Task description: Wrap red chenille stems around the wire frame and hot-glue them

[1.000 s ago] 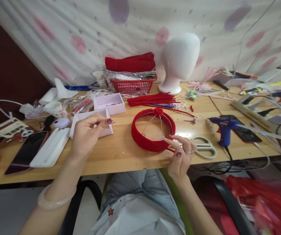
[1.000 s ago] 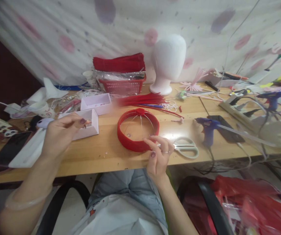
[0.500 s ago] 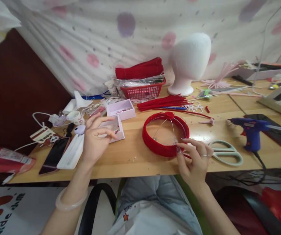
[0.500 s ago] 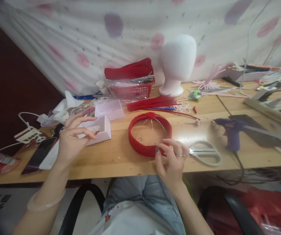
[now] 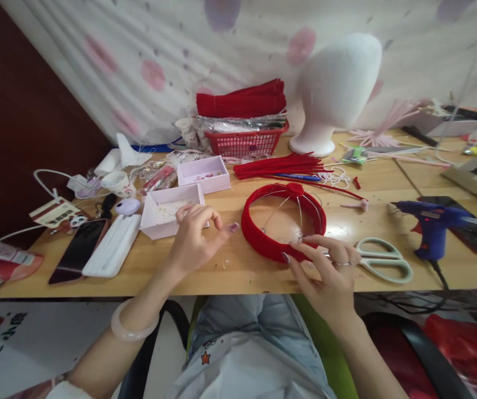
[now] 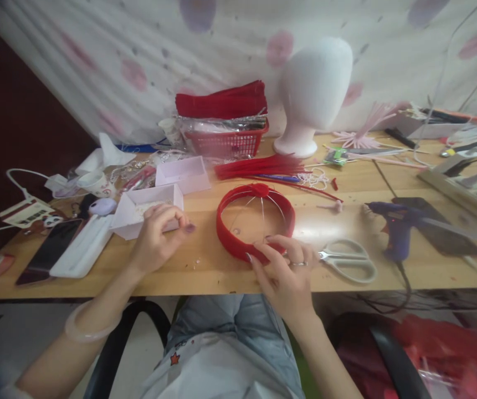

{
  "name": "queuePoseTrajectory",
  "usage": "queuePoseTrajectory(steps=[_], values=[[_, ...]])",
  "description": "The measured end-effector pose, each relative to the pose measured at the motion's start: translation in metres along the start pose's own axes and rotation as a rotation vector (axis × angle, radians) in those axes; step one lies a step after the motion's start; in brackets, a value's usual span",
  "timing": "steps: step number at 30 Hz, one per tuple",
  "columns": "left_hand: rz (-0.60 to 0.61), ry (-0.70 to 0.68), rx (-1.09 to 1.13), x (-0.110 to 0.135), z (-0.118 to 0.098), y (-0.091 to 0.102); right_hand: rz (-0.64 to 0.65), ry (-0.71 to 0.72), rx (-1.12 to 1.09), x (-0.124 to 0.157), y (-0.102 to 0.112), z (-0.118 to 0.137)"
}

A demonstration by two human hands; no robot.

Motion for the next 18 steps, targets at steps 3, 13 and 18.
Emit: queuePoseTrajectory(steps=[3, 13, 18], values=[[0.085, -0.091, 0.072, -0.003, 0.003, -0.017, 0.113, 0.06, -0.058, -0.007, 0.0, -0.001], [0.216, -0.07, 0.497, -0.017, 0.013, -0.045, 0.474, 0.224, -0.042, -0.022, 0.002, -0.001], [0.276, 0.162, 0.635, -0.021, 0.019, -0.067, 0.604, 0.266, 0.077, -0.032, 0.0, 0.005]])
Point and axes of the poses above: each hand's wrist, its own x-axis away from the middle knuckle, its own y-axis out of the back of the hand, z = x × y, the point moved 6 cm from there along -x, towards the middle knuckle, and after that the axes turned 8 degrees about y, right-handed, at the moved point
